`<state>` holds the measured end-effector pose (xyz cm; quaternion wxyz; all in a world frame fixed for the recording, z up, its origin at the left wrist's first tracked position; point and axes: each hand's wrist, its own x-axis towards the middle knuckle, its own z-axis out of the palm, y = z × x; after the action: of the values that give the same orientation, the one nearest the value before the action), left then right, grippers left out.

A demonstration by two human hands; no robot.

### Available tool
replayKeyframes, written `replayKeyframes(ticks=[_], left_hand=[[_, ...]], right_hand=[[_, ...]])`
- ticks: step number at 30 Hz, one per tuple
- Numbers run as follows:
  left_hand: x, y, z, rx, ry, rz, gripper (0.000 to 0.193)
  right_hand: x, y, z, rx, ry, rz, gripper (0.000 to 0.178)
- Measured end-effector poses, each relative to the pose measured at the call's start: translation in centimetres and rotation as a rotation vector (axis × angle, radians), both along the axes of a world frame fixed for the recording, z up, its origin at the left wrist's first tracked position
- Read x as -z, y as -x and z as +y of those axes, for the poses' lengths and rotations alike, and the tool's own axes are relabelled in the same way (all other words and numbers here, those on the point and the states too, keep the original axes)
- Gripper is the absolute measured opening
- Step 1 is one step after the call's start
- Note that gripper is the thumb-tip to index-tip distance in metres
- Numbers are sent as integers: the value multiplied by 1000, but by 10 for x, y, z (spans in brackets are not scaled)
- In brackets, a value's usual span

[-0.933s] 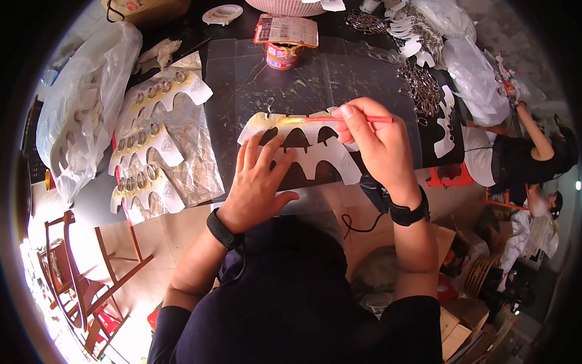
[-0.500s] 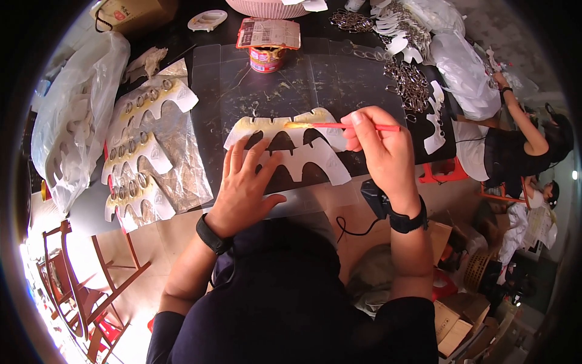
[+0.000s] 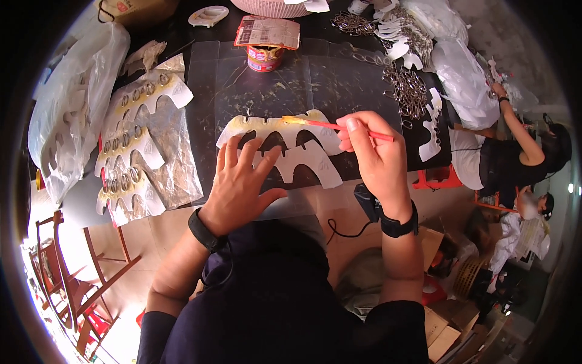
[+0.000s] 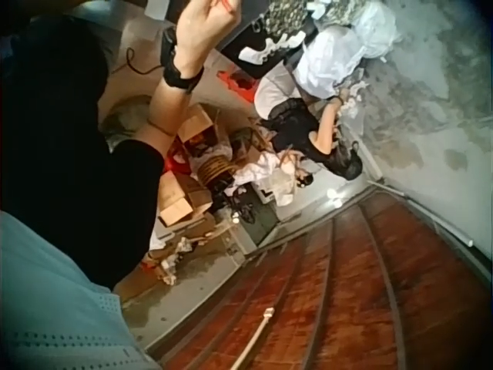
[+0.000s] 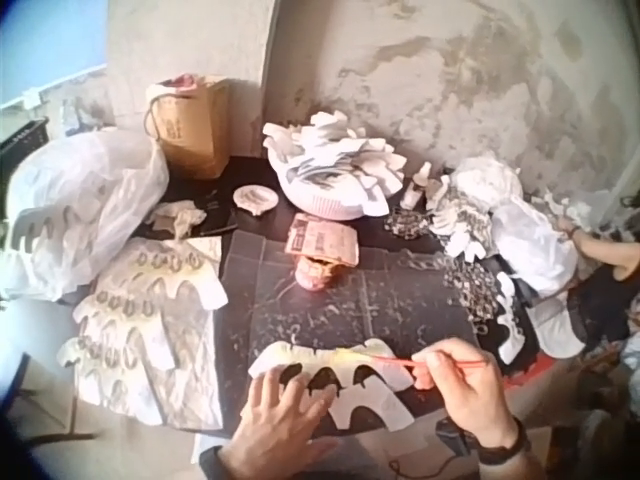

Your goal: Applying glue with a brush to white shoe component cutouts on a work table.

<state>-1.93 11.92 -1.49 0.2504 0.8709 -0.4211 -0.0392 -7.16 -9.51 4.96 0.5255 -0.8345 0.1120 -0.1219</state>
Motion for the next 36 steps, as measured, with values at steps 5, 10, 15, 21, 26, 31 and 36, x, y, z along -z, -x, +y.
replayKeyframes(ticks=[5, 10, 15, 21, 26, 31, 36], left_hand=[[4, 9, -12, -87, -40, -93, 58], [6, 14, -18, -128, -61, -83, 57], [6, 15, -20, -128, -65, -82, 56], [7, 16, -20, -142, -79, -75, 57], [5, 16, -20, -139, -89, -76, 58], [6, 15, -19, -129, -81, -64, 59], [6, 15, -19, -129, -80, -59, 59]], right_hand=[[-7, 6, 2, -62, 58, -14, 16], [-5, 4, 0, -131, 115, -20, 15], [-9, 7, -1, -126, 120, -31, 14], [-8, 7, -3, -157, 147, -9, 15], [-8, 6, -2, -47, 110, -29, 16], [-6, 4, -3, -47, 119, -40, 17], [-12, 8, -7, -69, 138, 1, 17]])
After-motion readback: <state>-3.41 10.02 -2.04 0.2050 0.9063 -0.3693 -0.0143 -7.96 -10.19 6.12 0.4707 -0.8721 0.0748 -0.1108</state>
